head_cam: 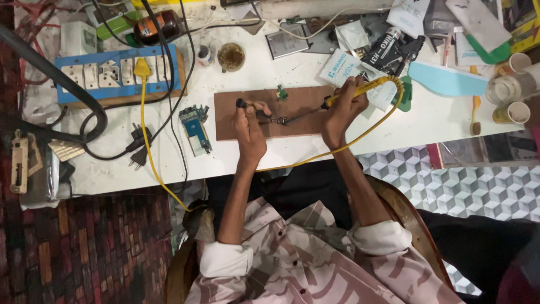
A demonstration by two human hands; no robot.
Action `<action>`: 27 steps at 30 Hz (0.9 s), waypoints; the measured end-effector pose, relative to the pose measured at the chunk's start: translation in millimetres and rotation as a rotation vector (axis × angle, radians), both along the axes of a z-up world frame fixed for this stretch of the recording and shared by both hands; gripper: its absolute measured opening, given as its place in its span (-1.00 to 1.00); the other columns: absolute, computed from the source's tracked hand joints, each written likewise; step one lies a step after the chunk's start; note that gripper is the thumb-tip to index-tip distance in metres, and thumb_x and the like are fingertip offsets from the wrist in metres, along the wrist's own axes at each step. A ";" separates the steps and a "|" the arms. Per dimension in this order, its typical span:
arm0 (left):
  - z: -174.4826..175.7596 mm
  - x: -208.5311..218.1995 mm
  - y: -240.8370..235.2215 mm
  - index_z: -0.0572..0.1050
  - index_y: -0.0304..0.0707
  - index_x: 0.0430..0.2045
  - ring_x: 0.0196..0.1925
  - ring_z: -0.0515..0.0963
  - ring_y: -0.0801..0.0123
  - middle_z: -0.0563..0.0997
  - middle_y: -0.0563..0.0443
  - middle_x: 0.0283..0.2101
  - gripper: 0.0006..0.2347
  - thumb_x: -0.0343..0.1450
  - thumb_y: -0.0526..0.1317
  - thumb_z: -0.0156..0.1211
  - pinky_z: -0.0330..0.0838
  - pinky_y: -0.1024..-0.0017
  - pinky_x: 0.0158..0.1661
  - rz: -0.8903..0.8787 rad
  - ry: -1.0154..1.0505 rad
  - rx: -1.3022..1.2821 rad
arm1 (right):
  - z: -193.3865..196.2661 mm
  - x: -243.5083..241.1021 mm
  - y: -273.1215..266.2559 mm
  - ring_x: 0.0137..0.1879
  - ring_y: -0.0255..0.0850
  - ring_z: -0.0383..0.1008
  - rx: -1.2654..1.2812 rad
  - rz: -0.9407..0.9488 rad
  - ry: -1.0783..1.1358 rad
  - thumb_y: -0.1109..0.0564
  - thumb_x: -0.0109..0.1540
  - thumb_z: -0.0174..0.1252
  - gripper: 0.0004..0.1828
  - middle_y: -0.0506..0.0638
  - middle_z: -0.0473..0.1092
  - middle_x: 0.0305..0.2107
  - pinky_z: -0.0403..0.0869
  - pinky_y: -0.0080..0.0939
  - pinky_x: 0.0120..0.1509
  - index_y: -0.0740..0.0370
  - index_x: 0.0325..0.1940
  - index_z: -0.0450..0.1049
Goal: The person uses a soldering iron and tweezers to work on small electronic components on a wooden board. They repeatedly heat and adjust the components while seated at a cluttered workbench.
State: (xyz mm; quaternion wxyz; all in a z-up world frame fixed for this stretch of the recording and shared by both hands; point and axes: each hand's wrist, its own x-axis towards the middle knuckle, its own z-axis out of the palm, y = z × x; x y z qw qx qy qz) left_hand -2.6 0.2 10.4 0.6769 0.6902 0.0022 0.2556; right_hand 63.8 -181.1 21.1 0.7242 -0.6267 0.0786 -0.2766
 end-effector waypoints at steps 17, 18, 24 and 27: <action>-17.7 -2.0 -2.0 0.32 -0.39 -0.22 -0.18 0.55 0.31 0.54 -0.13 -0.24 -0.68 0.68 -0.04 -0.22 0.48 0.33 -0.08 -0.077 0.005 -0.179 | 16.2 6.5 1.1 -0.54 -0.36 0.16 -0.275 -0.012 0.028 0.11 0.43 -0.04 -0.70 -0.12 0.16 -0.67 0.17 -0.22 -0.44 0.25 -0.38 0.33; -16.0 1.5 -3.3 0.32 -0.39 -0.21 -0.18 0.55 0.31 0.54 -0.12 -0.24 -0.68 0.69 -0.04 -0.23 0.47 0.34 -0.06 -0.046 0.001 -0.144 | 22.2 5.9 1.7 -0.52 -0.32 0.15 -0.437 0.003 -0.029 0.12 0.46 -0.03 -0.65 -0.08 0.13 -0.65 0.17 -0.19 -0.40 0.28 -0.40 0.27; -9.0 -2.9 0.9 0.34 -0.39 -0.27 -0.26 0.58 0.31 0.58 -0.14 -0.32 -0.69 0.67 -0.06 -0.16 0.49 0.34 -0.16 -0.019 -0.020 -0.082 | 61.8 -19.1 3.7 -0.55 -0.29 0.25 -0.583 0.315 -0.180 0.19 0.45 0.06 -0.63 -0.03 0.23 -0.65 0.20 -0.18 -0.43 0.27 -0.45 0.26; -5.9 -2.5 0.5 0.37 -0.39 -0.29 -0.27 0.58 0.33 0.59 -0.12 -0.33 -0.68 0.67 -0.08 -0.21 0.48 0.37 -0.17 0.004 0.016 -0.002 | 73.1 -26.1 4.6 -0.57 -0.26 0.23 -0.664 0.378 -0.218 0.22 0.41 0.12 -0.66 -0.01 0.24 -0.67 0.19 -0.16 -0.45 0.26 -0.45 0.26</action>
